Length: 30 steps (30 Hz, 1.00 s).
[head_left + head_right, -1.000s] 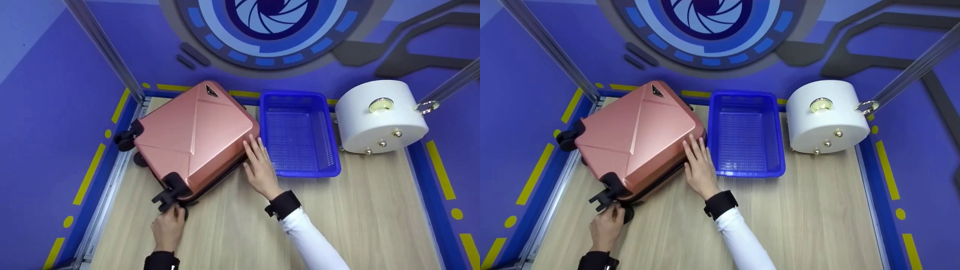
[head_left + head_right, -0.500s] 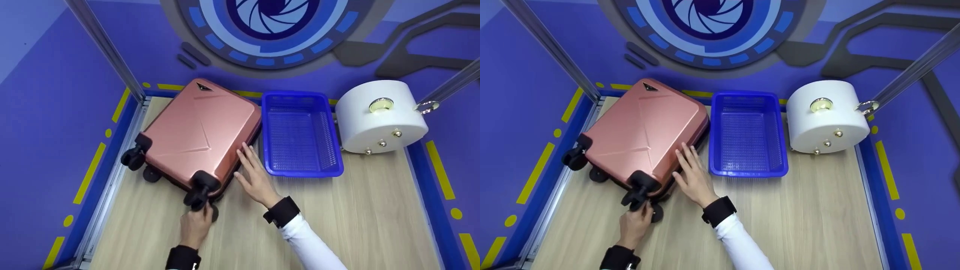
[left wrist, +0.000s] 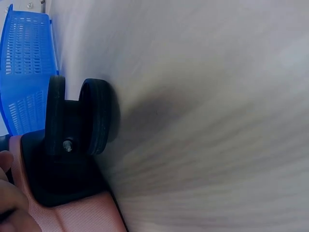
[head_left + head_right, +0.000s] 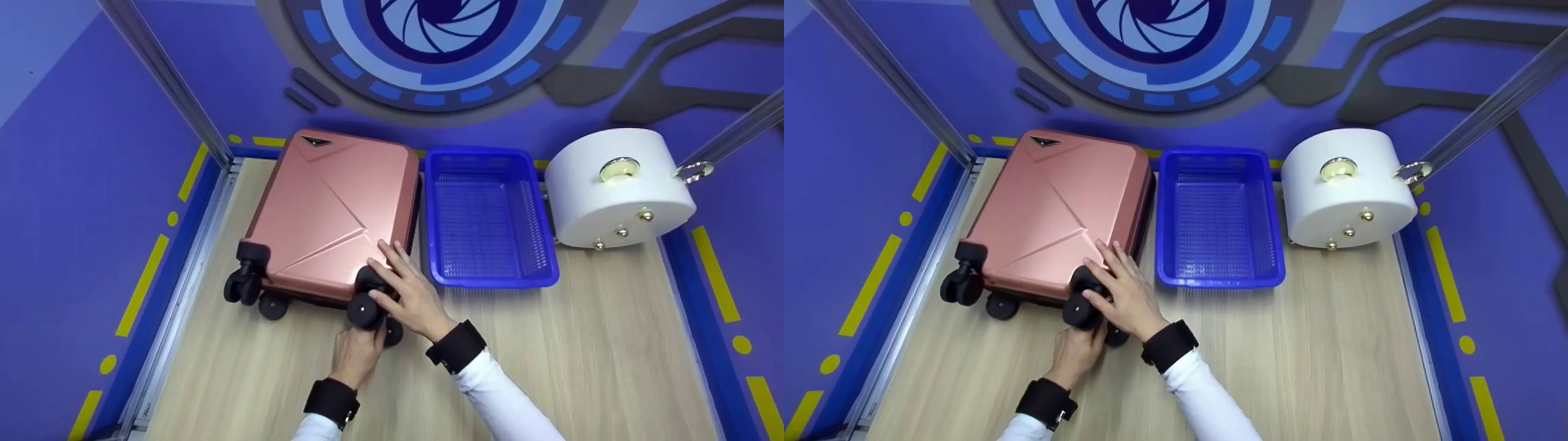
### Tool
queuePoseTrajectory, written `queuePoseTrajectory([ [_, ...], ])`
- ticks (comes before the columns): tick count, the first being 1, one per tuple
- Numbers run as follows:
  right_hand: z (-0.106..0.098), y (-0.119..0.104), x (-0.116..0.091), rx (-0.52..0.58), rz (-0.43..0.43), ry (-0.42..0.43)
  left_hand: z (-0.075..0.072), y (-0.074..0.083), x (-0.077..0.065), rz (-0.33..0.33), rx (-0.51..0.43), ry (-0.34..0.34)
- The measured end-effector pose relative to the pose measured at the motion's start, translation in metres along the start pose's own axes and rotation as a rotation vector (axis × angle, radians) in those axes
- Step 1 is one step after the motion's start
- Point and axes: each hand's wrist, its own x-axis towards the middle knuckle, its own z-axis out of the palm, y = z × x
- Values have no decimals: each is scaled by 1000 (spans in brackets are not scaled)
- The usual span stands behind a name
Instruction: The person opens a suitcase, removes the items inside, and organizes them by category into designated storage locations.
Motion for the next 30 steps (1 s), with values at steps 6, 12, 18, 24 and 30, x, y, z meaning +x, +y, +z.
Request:
queuePoseTrajectory([
  [6,0,5,-1,22,24,-11,-4,-1,4,-15,11,-47],
  [12,3,6,-1,50,-1,-8,-7,-6,5,-28,36,-39],
  [18,3,4,-1,43,-4,1,-9,-9,4,-46,-1,-37],
  [24,5,4,-1,48,1,8,-14,-23,1,-30,1,16],
  [30,5,5,-1,47,-1,11,-24,-42,1,4,49,92],
])
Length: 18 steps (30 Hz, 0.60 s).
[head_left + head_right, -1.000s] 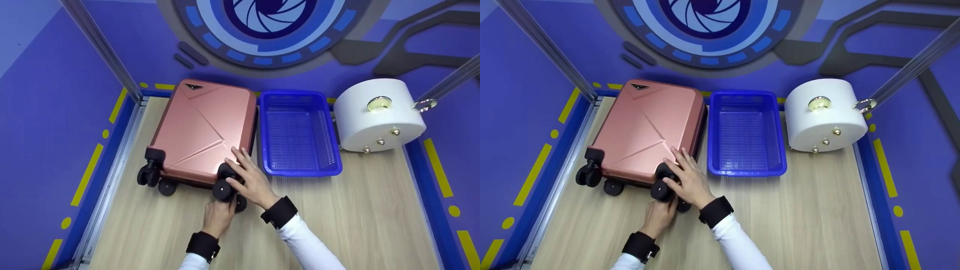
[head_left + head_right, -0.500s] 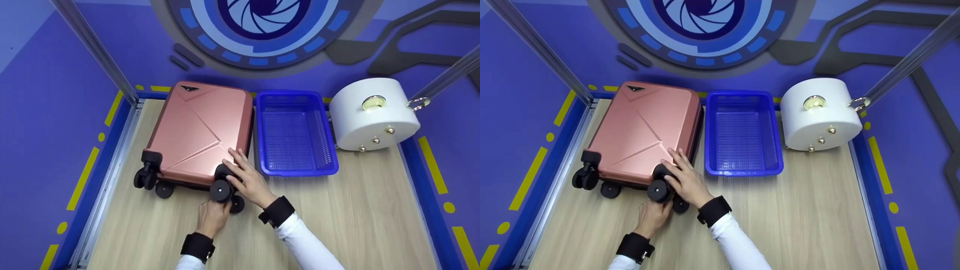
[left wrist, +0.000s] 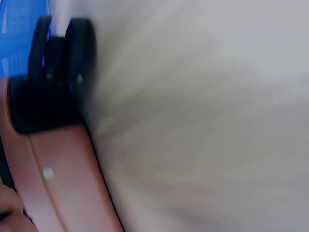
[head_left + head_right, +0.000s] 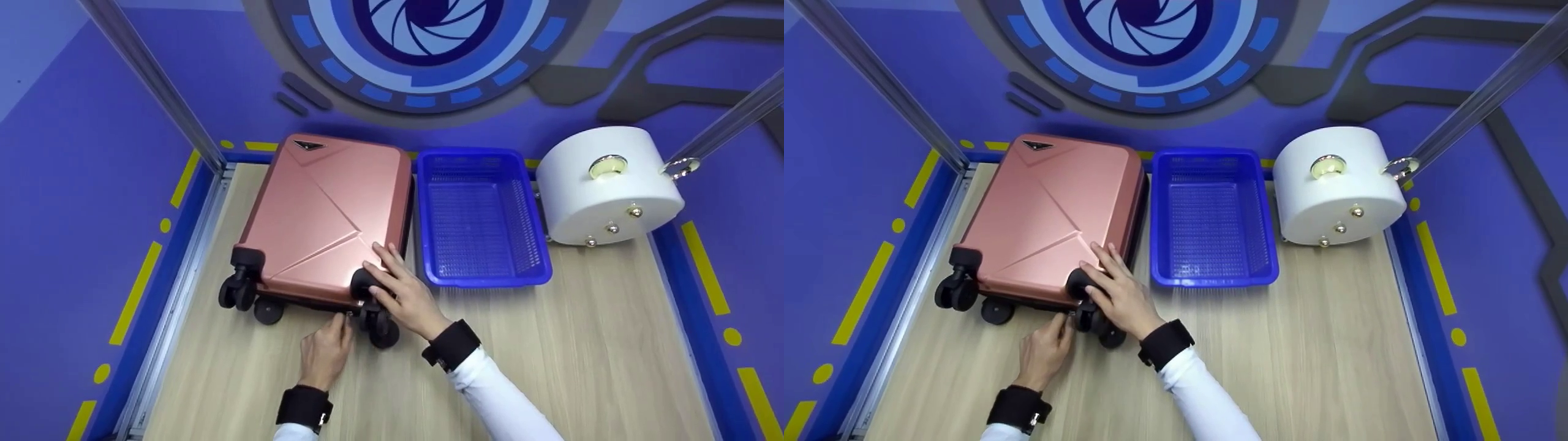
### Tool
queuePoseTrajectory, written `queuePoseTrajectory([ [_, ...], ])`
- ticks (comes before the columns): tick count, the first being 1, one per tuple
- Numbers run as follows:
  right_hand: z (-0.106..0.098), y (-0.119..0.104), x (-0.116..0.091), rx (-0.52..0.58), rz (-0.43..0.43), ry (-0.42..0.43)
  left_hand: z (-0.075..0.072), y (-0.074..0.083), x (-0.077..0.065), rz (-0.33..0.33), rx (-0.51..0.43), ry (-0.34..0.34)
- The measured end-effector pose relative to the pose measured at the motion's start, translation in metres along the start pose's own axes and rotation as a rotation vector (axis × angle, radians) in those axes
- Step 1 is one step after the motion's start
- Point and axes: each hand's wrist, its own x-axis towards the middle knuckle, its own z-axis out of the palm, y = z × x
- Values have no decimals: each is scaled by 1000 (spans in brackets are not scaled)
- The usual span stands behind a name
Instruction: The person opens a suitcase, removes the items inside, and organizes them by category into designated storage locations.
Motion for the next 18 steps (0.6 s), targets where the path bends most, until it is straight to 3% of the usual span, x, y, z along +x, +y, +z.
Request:
queuePoseTrajectory([
  [13,0,0,0,3,-22,8,-26,-42,6,-133,47,10],
  [18,0,-1,0,7,-4,-11,-38,-60,10,-231,55,2],
])
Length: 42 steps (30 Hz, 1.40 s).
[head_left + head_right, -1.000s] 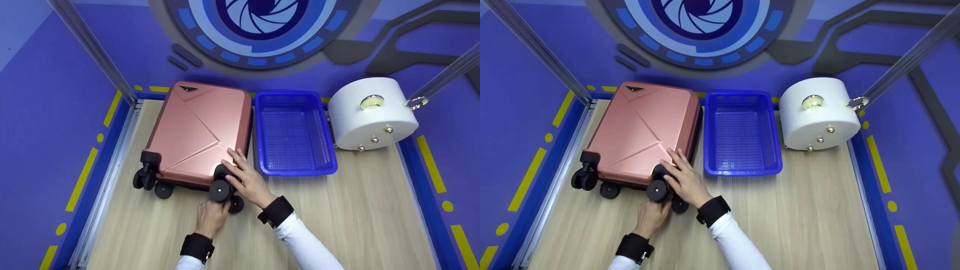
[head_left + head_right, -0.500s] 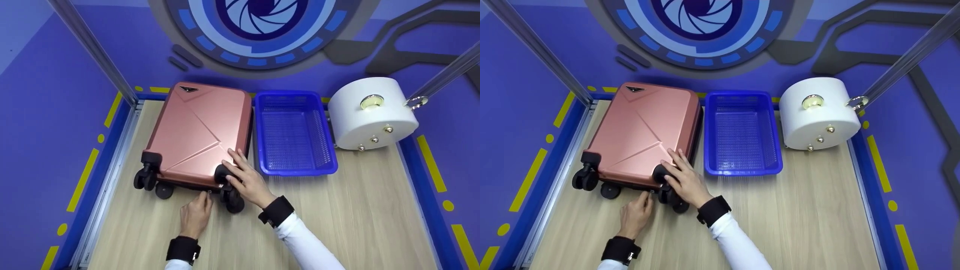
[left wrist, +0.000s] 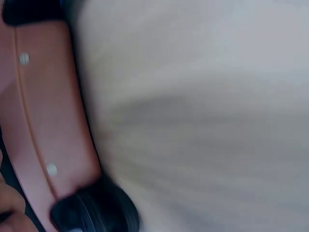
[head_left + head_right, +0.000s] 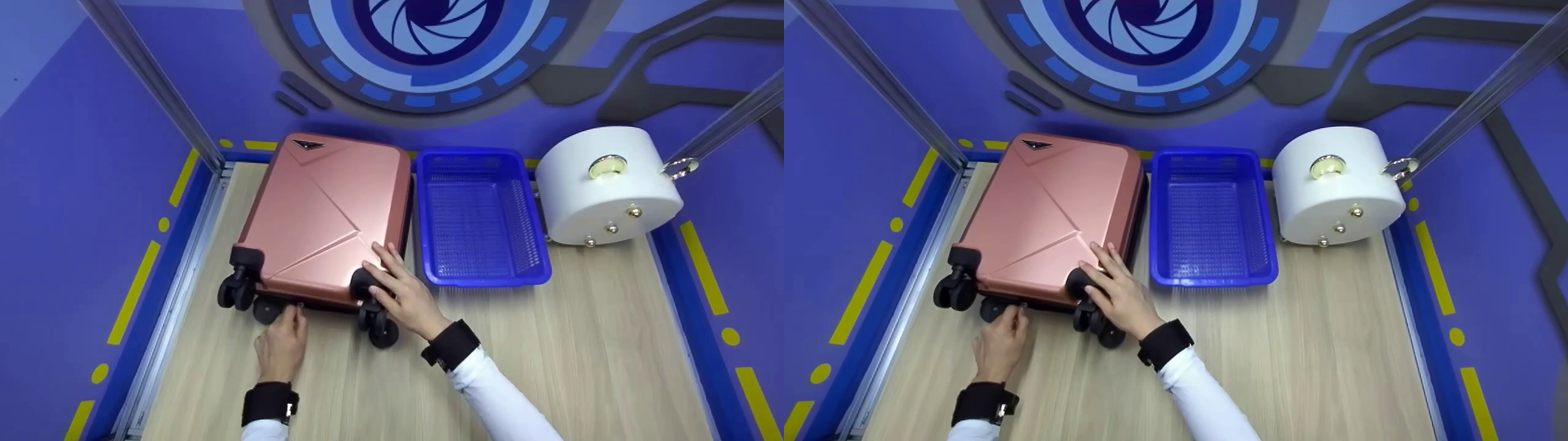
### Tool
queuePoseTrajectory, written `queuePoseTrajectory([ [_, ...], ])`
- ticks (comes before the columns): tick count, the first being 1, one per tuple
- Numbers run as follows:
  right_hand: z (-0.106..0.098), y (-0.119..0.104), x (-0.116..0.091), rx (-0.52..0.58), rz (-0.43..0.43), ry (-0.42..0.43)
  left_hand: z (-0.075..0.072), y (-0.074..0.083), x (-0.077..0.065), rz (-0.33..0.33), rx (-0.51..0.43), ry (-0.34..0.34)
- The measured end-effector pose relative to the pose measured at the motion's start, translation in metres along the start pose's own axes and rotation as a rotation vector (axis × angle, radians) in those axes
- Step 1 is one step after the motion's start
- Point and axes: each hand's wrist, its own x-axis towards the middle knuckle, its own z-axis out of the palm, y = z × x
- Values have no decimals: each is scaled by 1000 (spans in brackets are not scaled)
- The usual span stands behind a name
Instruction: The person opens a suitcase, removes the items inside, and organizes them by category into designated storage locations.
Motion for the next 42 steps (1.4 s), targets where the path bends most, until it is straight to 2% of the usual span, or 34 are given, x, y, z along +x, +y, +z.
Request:
queuePoseTrajectory([
  [5,0,1,0,2,19,-12,-10,-15,8,-137,-1,2],
  [9,1,1,-1,16,28,-13,-14,-19,10,-174,-14,7],
  [16,-1,8,1,78,-7,1,-11,-13,5,-128,-39,37],
  [22,-8,16,5,144,-23,16,-4,-3,-9,-54,-78,95],
  [28,-13,13,7,12,-13,49,1,7,-25,4,-117,97],
  [32,-13,10,5,-70,-51,55,2,8,-29,15,-115,92],
  [37,-11,8,3,-73,-40,50,-2,2,-28,20,-74,103],
  [42,-9,9,3,-54,-26,55,-7,-9,-27,-31,-58,99],
])
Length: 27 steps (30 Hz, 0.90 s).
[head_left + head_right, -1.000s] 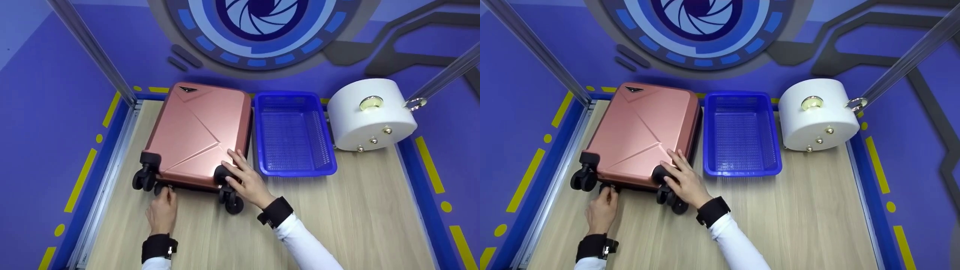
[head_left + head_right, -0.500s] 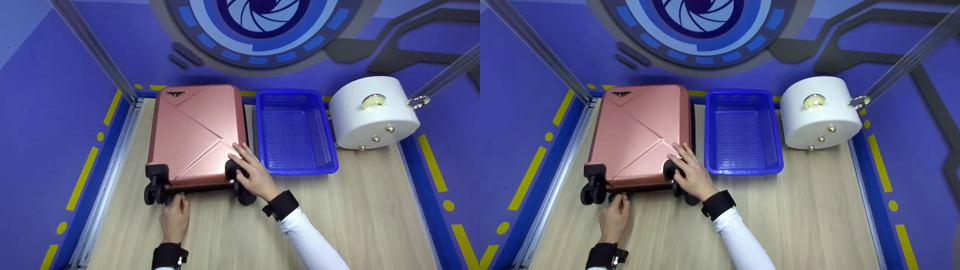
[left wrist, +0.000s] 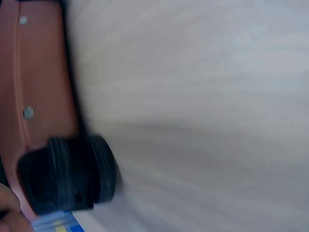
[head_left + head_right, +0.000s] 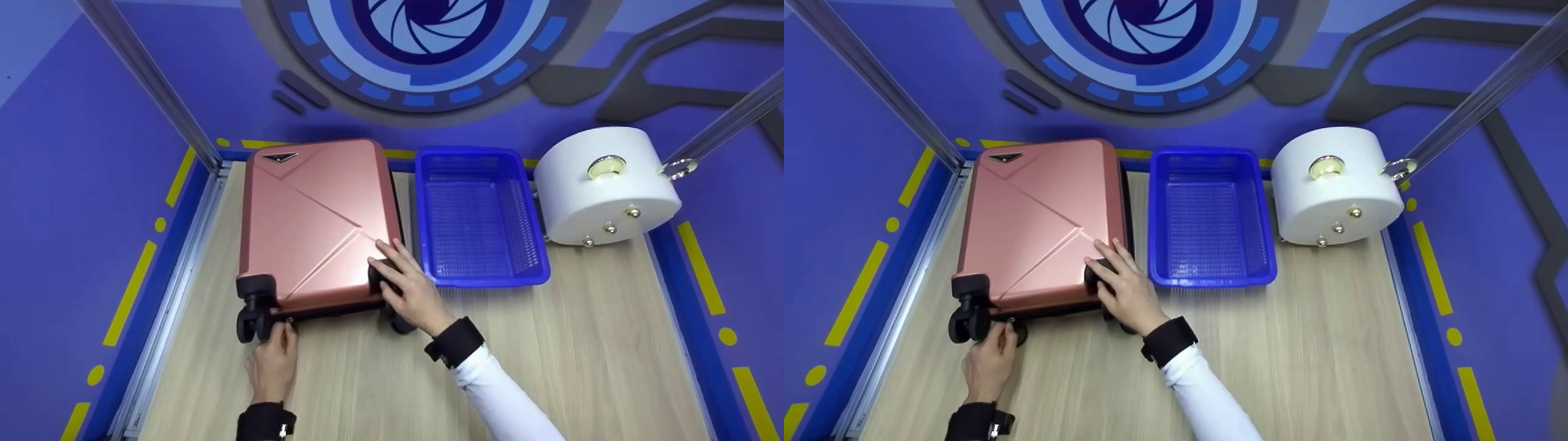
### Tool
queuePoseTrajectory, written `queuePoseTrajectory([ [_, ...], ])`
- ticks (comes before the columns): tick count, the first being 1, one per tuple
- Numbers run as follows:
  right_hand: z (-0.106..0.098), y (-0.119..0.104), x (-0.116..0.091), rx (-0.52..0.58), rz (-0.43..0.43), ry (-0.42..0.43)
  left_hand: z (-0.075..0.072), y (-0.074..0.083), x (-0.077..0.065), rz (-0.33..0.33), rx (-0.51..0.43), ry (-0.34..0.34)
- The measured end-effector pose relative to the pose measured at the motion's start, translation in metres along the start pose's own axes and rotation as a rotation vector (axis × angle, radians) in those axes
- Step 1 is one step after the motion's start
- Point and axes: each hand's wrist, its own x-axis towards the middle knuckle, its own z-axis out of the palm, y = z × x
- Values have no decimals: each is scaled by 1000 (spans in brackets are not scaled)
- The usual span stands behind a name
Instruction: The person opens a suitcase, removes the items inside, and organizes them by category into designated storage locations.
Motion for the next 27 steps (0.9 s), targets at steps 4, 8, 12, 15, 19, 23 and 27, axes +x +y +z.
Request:
queuePoseTrajectory([
  [4,1,1,0,14,5,10,-5,-8,2,-19,38,-10],
  [8,1,2,0,21,9,12,-9,-14,4,-13,84,-22],
  [12,1,2,0,40,14,9,-12,-19,4,-26,101,-20],
  [15,1,2,0,51,16,12,-12,-22,4,-49,98,-22],
  [19,1,2,0,59,15,17,-13,-26,5,-100,93,-22],
  [23,3,1,-2,63,15,24,-15,-29,5,-160,83,-28],
  [27,5,2,-2,60,15,28,-18,-33,7,-200,77,-59],
])
